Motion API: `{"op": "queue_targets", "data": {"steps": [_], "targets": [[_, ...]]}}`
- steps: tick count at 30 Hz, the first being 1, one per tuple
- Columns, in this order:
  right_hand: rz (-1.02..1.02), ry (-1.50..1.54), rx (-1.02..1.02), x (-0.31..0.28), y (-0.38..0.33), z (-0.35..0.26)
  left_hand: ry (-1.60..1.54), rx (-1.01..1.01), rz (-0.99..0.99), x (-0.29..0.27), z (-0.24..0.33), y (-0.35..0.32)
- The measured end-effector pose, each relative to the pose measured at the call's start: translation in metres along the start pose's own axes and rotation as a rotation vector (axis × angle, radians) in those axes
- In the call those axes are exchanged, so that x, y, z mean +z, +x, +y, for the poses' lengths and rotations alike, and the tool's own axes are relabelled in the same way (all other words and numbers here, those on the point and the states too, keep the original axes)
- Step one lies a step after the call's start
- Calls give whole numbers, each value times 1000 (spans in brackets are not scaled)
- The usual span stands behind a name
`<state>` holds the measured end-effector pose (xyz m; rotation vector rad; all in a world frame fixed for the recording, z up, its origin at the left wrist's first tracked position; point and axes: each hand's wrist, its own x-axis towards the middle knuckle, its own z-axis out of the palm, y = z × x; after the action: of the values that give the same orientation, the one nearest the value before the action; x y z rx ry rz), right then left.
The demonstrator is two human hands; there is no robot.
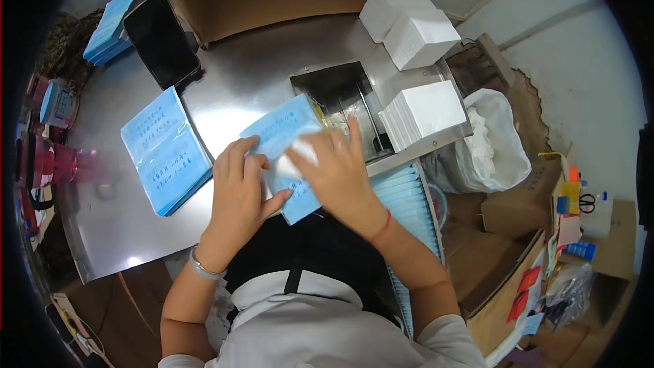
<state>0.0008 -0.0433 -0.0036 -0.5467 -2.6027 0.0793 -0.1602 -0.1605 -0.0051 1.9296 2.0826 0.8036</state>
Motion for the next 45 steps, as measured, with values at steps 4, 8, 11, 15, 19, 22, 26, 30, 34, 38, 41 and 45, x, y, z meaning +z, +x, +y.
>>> {"op": "queue_targets", "data": {"steps": [4, 8, 11, 15, 19, 22, 26, 30, 34, 38, 41, 45], "targets": [[-100, 278, -92, 14, 9, 1, 54, 123, 110, 16, 12, 3], [361, 308, 342, -70, -3, 34, 242, 38, -17, 3, 19, 5], [433, -139, 444, -69, -4, 51, 367, -58, 33, 2, 14, 31], [268, -313, 432, -58, -4, 59, 280, 228, -117, 12, 15, 59], [246, -171, 518, -73, -12, 69, 393, 101, -18, 4, 17, 30], [194, -22, 482, -87, -19, 84, 199, 63, -150, 13, 30, 8], [284, -302, 307, -88, -12, 78, 75, 122, -90, 8, 32, 7], [16, 169, -60, -50, -28, -27, 65, 191, -101, 9, 6, 16], [-21, 25, 82, -17, -25, -10, -226, -10, -143, 2, 14, 20], [-379, -93, 224, 12, 10, 20, -37, 310, 10, 14, 45, 19], [-269, -76, 94, 4, 26, 46, -370, 253, -184, -4, 59, 11], [166, 47, 258, -21, 14, 35, 46, -48, 118, -19, 6, -19]]}}
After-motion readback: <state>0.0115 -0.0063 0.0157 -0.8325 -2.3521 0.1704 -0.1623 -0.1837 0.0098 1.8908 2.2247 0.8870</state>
